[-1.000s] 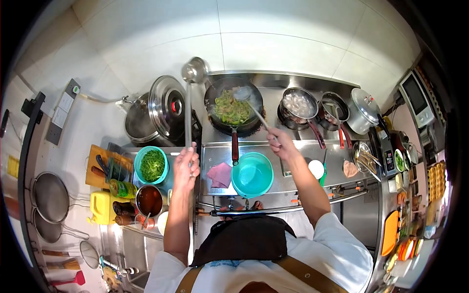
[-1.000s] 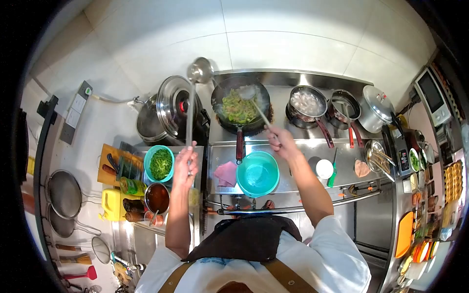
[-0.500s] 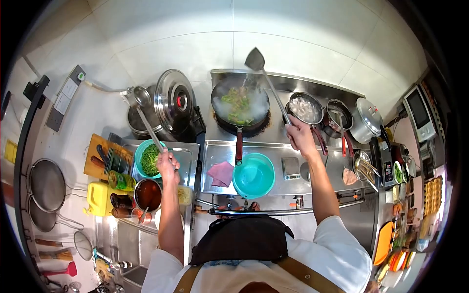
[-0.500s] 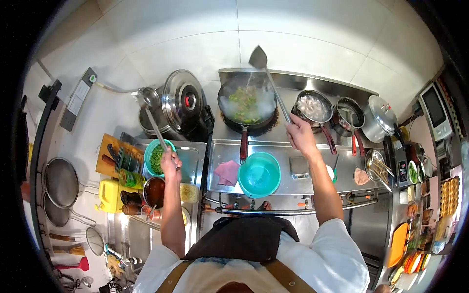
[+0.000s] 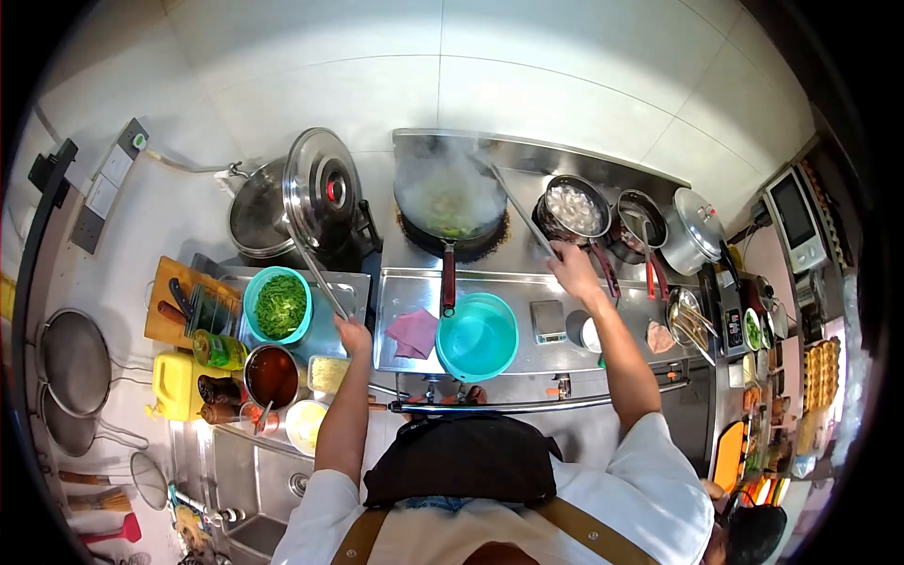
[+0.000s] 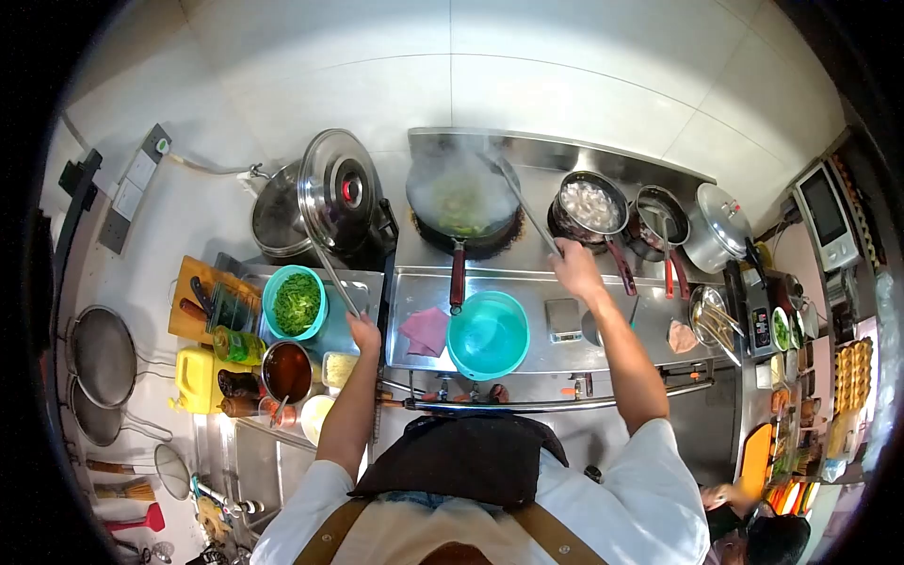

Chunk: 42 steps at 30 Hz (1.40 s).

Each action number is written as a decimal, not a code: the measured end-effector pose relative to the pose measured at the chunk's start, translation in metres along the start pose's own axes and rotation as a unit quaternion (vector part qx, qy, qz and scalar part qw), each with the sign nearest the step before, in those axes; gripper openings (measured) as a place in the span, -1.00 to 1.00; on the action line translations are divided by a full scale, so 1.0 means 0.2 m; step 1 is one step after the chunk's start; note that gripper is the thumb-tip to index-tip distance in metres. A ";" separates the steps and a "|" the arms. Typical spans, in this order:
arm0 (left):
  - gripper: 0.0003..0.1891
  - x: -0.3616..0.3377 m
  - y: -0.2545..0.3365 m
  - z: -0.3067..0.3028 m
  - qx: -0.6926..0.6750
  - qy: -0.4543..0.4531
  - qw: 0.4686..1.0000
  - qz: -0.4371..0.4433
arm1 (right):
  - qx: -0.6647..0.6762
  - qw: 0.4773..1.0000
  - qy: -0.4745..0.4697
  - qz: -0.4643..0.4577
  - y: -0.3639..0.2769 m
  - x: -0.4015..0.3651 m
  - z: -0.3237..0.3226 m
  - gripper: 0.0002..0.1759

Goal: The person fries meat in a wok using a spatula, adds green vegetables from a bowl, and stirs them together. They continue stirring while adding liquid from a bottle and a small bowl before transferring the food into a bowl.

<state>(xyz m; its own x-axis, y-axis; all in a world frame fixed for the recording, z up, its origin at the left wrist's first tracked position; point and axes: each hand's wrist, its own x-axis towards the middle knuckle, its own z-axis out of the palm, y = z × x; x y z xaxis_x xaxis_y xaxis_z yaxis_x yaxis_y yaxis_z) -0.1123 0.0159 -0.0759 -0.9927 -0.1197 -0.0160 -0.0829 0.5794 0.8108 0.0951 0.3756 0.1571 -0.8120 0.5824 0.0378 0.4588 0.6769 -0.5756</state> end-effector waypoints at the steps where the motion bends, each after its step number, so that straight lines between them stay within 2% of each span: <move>1: -0.51 0.01 -0.07 0.03 0.028 -0.010 1.000 -0.010 | -0.123 0.991 -0.013 -0.042 0.02 0.03 -0.02 -0.75; 2: -0.48 0.05 -0.18 0.10 0.049 0.016 0.999 0.000 | -0.180 0.983 -0.030 -0.013 -0.02 0.05 -0.08 -0.77; 3: -0.48 0.04 -0.18 0.09 0.049 0.016 0.999 -0.001 | -0.238 0.968 -0.072 -0.026 -0.07 0.08 -0.16 -0.72; 5: -0.45 0.01 -0.14 0.07 0.112 -0.001 0.993 -0.044 | -0.293 0.948 -0.103 -0.066 -0.15 0.14 -0.26 -0.72; 6: -0.45 0.00 -0.13 0.06 0.113 -0.001 0.993 -0.044 | -0.292 0.948 -0.103 -0.065 -0.16 0.18 -0.27 -0.72; 8: -0.33 -0.02 -0.08 0.04 0.124 -0.018 0.990 -0.070 | -0.367 0.907 -0.184 -0.089 -0.20 0.26 -0.28 -0.75; 9: -0.33 -0.04 -0.07 0.04 0.123 -0.017 0.990 -0.072 | -0.368 0.907 -0.185 -0.091 -0.22 0.29 -0.25 -0.75; 11: -0.32 -0.08 -0.05 0.05 0.129 0.064 0.989 0.044 | -0.334 0.911 -0.212 -0.121 -0.22 0.36 -0.12 -0.77; 12: -0.32 -0.10 -0.04 0.05 0.130 0.065 0.989 0.041 | -0.334 0.910 -0.214 -0.123 -0.21 0.40 -0.02 -0.77; 14: -0.34 -0.13 -0.03 0.06 0.030 0.062 0.988 0.140 | -0.285 0.937 -0.173 -0.103 -0.14 0.47 0.21 -0.75; 15: -0.34 -0.17 0.01 0.05 0.031 0.064 0.987 0.141 | -0.283 0.938 -0.173 -0.105 -0.09 0.49 0.28 -0.75; 17: -0.37 -0.24 0.12 -0.01 -0.012 0.010 0.984 0.177 | -0.164 0.970 -0.157 -0.084 -0.03 0.54 0.34 -0.75; 18: -0.41 -0.28 0.16 -0.03 -0.019 0.004 0.986 0.168 | -0.061 0.970 -0.227 0.068 -0.20 0.48 0.16 -0.73; 19: -0.41 -0.30 0.18 -0.05 -0.020 0.003 0.986 0.165 | 0.021 0.971 -0.213 0.105 -0.19 0.48 0.09 -0.72; 20: -0.43 -0.33 0.19 -0.07 -0.045 -0.016 0.985 0.166 | 0.042 0.963 -0.237 0.125 -0.23 0.51 -0.03 -0.71; 21: -0.44 -0.37 0.19 -0.09 -0.069 -0.033 0.983 0.168 | 0.027 0.957 -0.262 0.120 -0.21 0.56 -0.11 -0.73; 23: -0.46 -0.41 0.19 -0.11 -0.072 -0.037 0.982 0.172 | -0.078 0.945 -0.282 0.149 -0.38 0.60 -0.31 -0.79; 25: -0.50 -0.45 0.21 -0.13 -0.114 -0.065 0.980 0.146 | -0.143 0.929 -0.316 0.131 -0.31 0.77 -0.34 -0.76; 28: -0.48 -0.49 0.20 -0.09 -0.131 -0.103 0.977 0.132 | -0.109 0.908 -0.365 0.175 -0.19 0.97 -0.19 -0.76; 30: -0.47 -0.51 0.18 -0.06 -0.136 -0.129 0.974 0.127 | 0.000 0.929 -0.342 0.141 -0.16 1.00 -0.02 -0.78; 31: -0.47 -0.51 0.19 -0.06 -0.137 -0.128 0.974 0.128 | -0.001 0.930 -0.340 0.140 -0.17 0.99 0.05 -0.78; 33: -0.49 -0.53 0.20 -0.08 -0.124 -0.167 0.973 0.101 | 0.034 0.959 -0.279 0.039 -0.16 0.89 0.16 -0.78; 35: -0.51 -0.51 0.13 -0.06 -0.162 -0.168 0.968 0.090 | 0.040 0.952 -0.302 0.030 -0.26 0.83 0.02 -0.79; 37: -0.53 -0.53 0.11 -0.07 -0.198 -0.171 0.962 0.078 | -0.097 0.946 -0.306 0.045 -0.33 0.81 -0.14 -0.80; 40: -0.58 -0.53 0.15 -0.12 -0.162 -0.170 0.969 0.069 | -0.145 0.934 -0.319 0.067 -0.28 0.95 -0.25 -0.79; 42: -0.60 -0.52 0.17 -0.13 -0.106 -0.212 0.970 0.055 | -0.152 0.928 -0.330 0.081 -0.21 1.05 -0.19 -0.77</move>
<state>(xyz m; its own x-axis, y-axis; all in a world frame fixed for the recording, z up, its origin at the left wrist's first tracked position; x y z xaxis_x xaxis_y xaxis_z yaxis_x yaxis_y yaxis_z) -0.0088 0.0273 -0.0319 -0.9450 0.3018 -0.1261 0.0003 0.3862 0.9224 -0.0808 0.4861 0.2215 -0.7218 0.3522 -0.5958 0.5927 0.7591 -0.2693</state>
